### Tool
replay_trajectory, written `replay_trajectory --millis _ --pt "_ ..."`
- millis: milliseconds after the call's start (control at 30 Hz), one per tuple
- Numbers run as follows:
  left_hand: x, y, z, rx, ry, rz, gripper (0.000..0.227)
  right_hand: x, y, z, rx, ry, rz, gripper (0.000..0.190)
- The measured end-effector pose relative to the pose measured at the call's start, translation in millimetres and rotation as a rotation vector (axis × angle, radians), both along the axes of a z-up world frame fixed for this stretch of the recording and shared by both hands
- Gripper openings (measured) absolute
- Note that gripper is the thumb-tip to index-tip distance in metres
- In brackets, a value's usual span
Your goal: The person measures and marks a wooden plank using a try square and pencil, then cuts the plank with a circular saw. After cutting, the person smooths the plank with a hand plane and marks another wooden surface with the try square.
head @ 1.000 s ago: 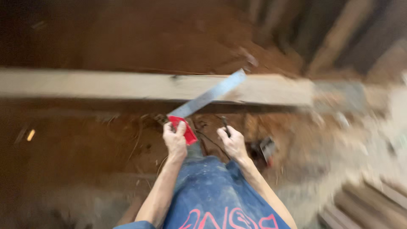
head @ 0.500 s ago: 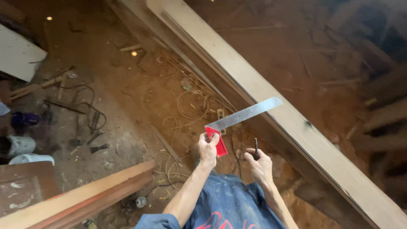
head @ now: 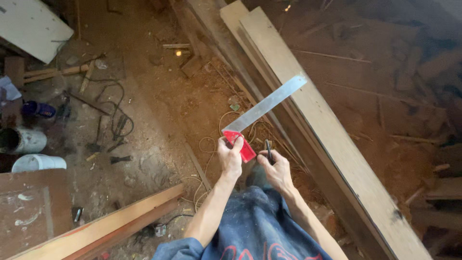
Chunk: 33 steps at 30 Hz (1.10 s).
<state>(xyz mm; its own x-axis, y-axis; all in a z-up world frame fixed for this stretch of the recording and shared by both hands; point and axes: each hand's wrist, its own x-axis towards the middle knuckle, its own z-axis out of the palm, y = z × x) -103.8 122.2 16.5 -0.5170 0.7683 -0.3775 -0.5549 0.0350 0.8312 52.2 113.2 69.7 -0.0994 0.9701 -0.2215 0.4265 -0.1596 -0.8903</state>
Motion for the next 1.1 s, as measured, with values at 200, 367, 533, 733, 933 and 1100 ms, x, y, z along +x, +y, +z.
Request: replay_trajectory --millis 200,367,533,733,933,1100 --pt "-25 89 -20 0.003 0.001 0.04 0.035 -38 89 -7 -0.041 0.038 0.02 0.022" --pt "-30 188 -38 -0.106 0.03 0.026 0.033 -50 184 -14 -0.191 0.207 -0.106 0.017" --pt "-19 289 -61 -0.14 0.067 0.047 0.033 -47 271 -13 -0.087 0.151 -0.156 0.015" --pt "2 382 -93 -0.223 0.025 0.103 0.035 -32 331 -10 -0.138 -0.024 -0.322 0.016" --pt "10 408 -94 -0.4 0.115 0.038 0.036 -29 365 -11 -0.149 0.249 -0.377 0.022" --pt "8 405 -88 -0.327 -0.096 0.027 0.036 -38 393 -13 -0.072 0.295 -0.392 0.036"
